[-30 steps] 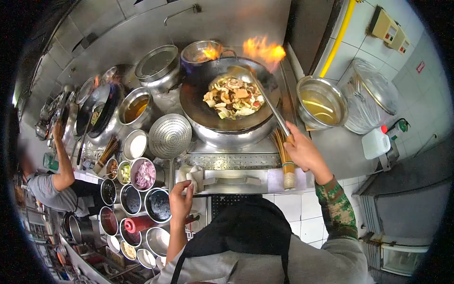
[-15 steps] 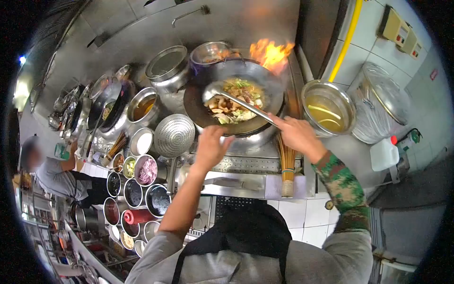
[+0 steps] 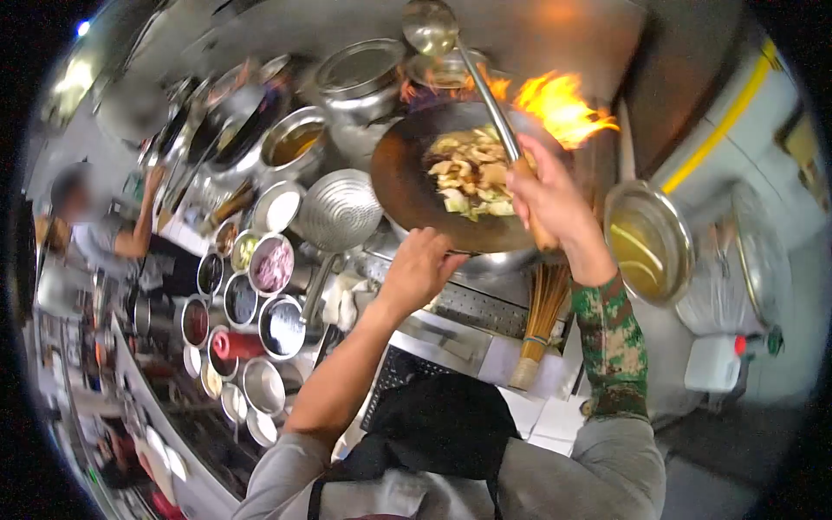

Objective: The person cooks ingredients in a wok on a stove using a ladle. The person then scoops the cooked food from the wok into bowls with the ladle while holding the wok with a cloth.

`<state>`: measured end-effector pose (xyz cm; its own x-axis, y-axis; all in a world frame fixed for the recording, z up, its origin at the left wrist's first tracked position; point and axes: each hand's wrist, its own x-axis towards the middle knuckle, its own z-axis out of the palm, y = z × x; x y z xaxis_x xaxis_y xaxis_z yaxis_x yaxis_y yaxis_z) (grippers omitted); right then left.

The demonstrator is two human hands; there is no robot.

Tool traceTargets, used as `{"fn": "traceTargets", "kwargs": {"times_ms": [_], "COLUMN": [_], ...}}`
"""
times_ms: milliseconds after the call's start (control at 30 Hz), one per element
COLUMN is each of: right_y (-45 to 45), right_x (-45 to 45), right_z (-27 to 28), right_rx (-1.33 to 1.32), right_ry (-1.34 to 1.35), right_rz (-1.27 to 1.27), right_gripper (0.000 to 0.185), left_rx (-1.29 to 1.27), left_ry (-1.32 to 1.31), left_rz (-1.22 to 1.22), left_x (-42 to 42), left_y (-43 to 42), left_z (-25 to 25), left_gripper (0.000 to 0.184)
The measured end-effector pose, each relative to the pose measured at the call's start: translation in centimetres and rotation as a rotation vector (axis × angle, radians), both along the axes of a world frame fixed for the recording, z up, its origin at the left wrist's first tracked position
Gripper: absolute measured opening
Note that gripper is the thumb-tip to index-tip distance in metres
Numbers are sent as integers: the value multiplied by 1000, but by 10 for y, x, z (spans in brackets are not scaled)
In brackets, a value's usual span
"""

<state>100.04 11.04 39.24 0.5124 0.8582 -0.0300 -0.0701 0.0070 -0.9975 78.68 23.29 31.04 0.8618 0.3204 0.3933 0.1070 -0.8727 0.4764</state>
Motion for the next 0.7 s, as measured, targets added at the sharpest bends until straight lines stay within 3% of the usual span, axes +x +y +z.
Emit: {"fn": "traceTargets", "kwargs": {"times_ms": [67,100,133,200,300,467,533,567,600,667,700], "right_y": [52,80,116,170,275,407,442,453,461,455,458], "right_x": [7,9,26,22,38,44,33,29,24,5,12], "right_z": [9,17,6,19,-13,-82,-94,-87,-80,-55,-47], "right_rx": [49,8,28,-42,-110,-235,-251,-191,-139,159,74], "right_ry": [18,-12,-26,-81,-245,-537,-374,74,522,905,950], "right_rz": [55,36,85,116,86,-57,-56,7,69,89,163], "right_gripper": [72,70,65,58,62,39,12,5,8,6,6], "left_rx": [-1,69,46,-82,-202,-504,-586,-572,-558,-730,-879], "left_ry": [-17,-127,-76,-38,17,162,219,230,240,284,302], "left_rz": [65,88,139,238,541,1104,1264,1300,1336,1389,1418], "left_x": [-14,-27,-50,-110,-220,-397,-448,-479,-509,-510,-503], "left_y": [-3,-4,-10,-19,-41,-134,-188,-227,-265,-266,-246], "left_z": [2,3,19,32,17,-58,-111,-168,-223,-265,-274], "left_gripper": [36,51,61,64,60,44,41,38,37,37,37]}}
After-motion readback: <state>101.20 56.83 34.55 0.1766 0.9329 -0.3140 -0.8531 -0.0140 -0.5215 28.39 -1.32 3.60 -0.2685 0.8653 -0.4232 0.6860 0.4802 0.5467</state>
